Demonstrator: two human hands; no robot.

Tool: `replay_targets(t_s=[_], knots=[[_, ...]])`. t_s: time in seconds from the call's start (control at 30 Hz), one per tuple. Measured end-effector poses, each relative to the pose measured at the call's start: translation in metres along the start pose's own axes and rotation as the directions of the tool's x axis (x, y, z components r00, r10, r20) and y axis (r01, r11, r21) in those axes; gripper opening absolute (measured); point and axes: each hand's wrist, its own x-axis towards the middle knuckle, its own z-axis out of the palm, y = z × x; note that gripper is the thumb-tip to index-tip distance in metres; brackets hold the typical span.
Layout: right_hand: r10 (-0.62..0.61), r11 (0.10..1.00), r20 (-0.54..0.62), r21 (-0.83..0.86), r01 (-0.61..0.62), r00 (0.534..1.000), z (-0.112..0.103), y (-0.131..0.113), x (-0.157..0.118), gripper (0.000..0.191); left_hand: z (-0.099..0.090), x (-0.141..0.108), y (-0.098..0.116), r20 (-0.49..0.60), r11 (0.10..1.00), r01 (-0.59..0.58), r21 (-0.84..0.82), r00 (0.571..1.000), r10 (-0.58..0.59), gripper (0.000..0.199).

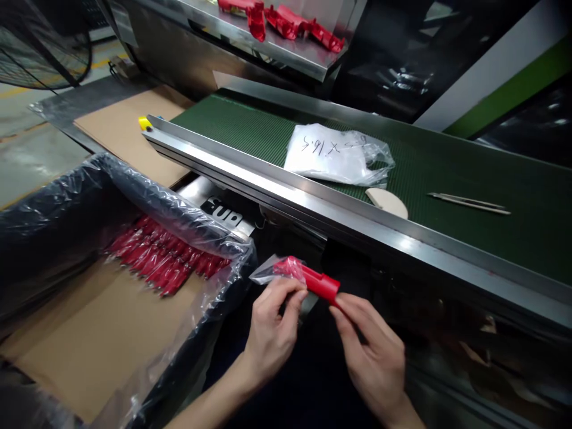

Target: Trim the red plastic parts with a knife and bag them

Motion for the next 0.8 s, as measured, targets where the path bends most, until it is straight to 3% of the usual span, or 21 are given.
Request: replay_targets(t_s=[0.07, 0.17, 0.27, 0.37, 0.5, 0.57, 0.7, 0.8], knots=[[-0.156, 0.986, 0.145, -0.036, 0.162, 0.977, -0.009, 0.008, 0.007, 0.036, -0.008, 0.004, 0.003, -0.003, 0.999, -0.021, 0.045, 1.000, 0.021, 0.012], [-0.321, 0.910, 0.399, -0.122, 0.397, 0.859, -0.018, 0.012, 0.017, 0.044, -0.016, 0.004, 0.010, 0.050, 0.994, -0.033, 0.106, 0.998, 0.027, 0.015], [-0.328, 0.896, 0.524, -0.091, 0.434, 0.786, -0.016, 0.008, 0.021, 0.040, -0.016, -0.004, 0.021, 0.200, 0.988, -0.109, 0.108, 0.976, 0.086, 0.014], [-0.344, 0.930, 0.504, 0.067, 0.361, 0.792, -0.011, -0.003, 0.023, 0.034, -0.020, -0.009, 0.028, 0.304, 0.986, -0.162, 0.039, 0.942, 0.143, 0.012], [-0.352, 0.936, 0.427, 0.156, 0.315, 0.833, -0.013, -0.019, 0.032, 0.020, -0.038, -0.007, 0.027, 0.466, 0.977, -0.213, -0.001, 0.865, 0.189, 0.059], [-0.352, 0.936, 0.436, 0.156, 0.316, 0.828, -0.014, -0.024, 0.038, 0.016, -0.050, -0.008, 0.026, 0.499, 0.968, -0.249, 0.027, 0.843, 0.203, 0.047], [-0.429, 0.884, 0.465, 0.039, 0.466, 0.774, -0.009, -0.030, 0.046, 0.017, -0.072, -0.013, 0.027, 0.446, 0.934, -0.318, 0.163, 0.868, 0.217, 0.022], [-0.496, 0.838, 0.351, -0.047, 0.544, 0.795, -0.006, -0.031, 0.044, 0.014, -0.083, -0.016, 0.032, 0.480, 0.895, -0.381, 0.231, 0.845, 0.236, 0.021]])
